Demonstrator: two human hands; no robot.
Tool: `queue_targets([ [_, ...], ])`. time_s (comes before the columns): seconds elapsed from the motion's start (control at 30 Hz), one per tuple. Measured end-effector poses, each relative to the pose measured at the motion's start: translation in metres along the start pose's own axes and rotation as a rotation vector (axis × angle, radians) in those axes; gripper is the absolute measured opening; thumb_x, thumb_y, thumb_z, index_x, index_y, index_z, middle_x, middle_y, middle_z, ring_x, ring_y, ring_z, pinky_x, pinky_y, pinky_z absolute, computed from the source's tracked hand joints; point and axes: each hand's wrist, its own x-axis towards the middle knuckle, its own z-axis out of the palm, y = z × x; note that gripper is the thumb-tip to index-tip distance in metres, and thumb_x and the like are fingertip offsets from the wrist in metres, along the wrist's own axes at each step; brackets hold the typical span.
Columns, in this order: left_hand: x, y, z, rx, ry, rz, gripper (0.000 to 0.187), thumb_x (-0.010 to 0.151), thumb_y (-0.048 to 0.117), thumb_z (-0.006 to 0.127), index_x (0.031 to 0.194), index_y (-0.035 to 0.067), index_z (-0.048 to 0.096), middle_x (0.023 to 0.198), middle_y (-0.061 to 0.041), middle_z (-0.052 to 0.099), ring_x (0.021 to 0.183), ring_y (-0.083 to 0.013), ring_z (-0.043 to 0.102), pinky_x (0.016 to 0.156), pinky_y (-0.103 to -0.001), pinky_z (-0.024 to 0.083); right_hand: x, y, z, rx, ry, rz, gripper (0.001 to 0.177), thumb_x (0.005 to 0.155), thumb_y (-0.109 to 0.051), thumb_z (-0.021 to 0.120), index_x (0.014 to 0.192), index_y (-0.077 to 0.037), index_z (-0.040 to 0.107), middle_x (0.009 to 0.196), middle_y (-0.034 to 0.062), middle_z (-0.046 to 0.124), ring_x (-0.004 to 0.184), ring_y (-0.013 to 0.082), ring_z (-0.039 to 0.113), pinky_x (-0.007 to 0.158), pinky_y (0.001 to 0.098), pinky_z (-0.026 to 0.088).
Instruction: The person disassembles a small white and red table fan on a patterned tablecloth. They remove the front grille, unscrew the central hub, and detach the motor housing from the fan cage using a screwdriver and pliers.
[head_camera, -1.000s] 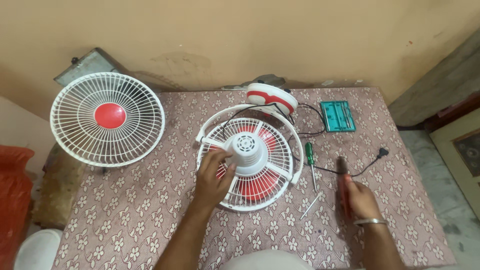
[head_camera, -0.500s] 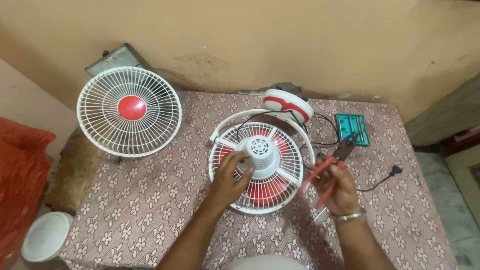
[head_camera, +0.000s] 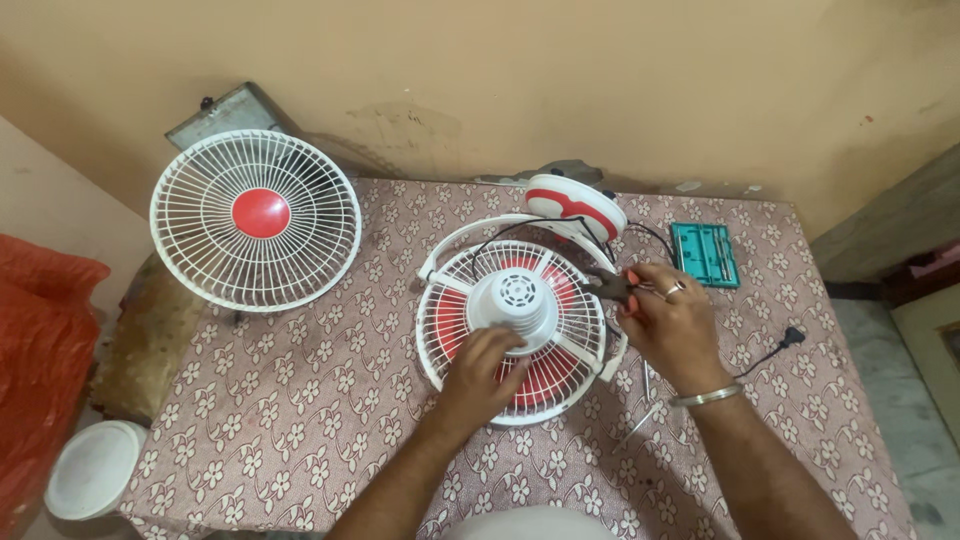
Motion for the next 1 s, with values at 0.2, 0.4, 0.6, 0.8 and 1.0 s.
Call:
queue_targets([
  [0.2,-0.008,0.007,0.015,0.013,-0.017,0.126,0.031,0.093,0.024,0.074,0.115,0.003,0.071,0.120,-0.014,0.067,0.120,-0.0296,0.060,0.107,-0.048,0.045,0.020,-0.014,0.003,-0.299,-0.154,-0.168,0.017,0.092,-0.027,0.069,0.092,-0.013,0.079,0.122,0.0045,0.073,0.123,0.0256,0.061,0.109,0.0481,0.045],
  [0.4,-0.010,0.007,0.016,0.007,0.021,0.147,0.030,0.090,0.023,0.076,0.113,0.004,0.072,0.120,-0.012,0.067,0.120,-0.0288,0.059,0.107,-0.047,0.045,0.051,-0.039,0.005,-0.385,-0.496,-0.179,0.025,0.091,-0.033,0.064,0.100,-0.014,0.077,0.127,0.0051,0.064,0.126,0.0253,0.055,0.116,0.0510,0.037],
  [0.6,-0.009,-0.001,0.012,0.059,0.192,0.092,0.032,0.085,0.021,0.080,0.110,0.005,0.069,0.129,-0.015,0.059,0.126,-0.0316,0.054,0.111,-0.053,0.042,0.064,-0.050,0.003,-0.492,-0.628,-0.314,0.022,0.092,-0.018,0.061,0.110,-0.015,0.073,0.123,0.0087,0.062,0.118,0.0260,0.057,0.109,0.0563,0.044],
  [0.8,0.013,-0.016,0.003,-0.053,0.289,-0.088,0.037,0.084,0.017,0.079,0.113,0.003,0.062,0.132,-0.016,0.048,0.126,-0.0303,0.052,0.109,-0.046,0.050,0.075,-0.056,0.005,-0.650,-0.781,-0.491,0.027,0.088,-0.013,0.068,0.112,-0.003,0.068,0.123,0.0155,0.061,0.110,0.0273,0.059,0.093,0.0474,0.056],
  [1.0,0.019,-0.017,0.000,-0.121,0.338,-0.116,0.038,0.085,0.014,0.077,0.115,0.001,0.059,0.131,-0.015,0.047,0.128,-0.0305,0.052,0.110,-0.046,0.051,0.076,-0.047,0.004,-0.583,-0.695,-0.536,0.020,0.088,-0.017,0.067,0.104,-0.006,0.071,0.112,0.0123,0.066,0.107,0.0270,0.061,0.085,0.0447,0.059],
])
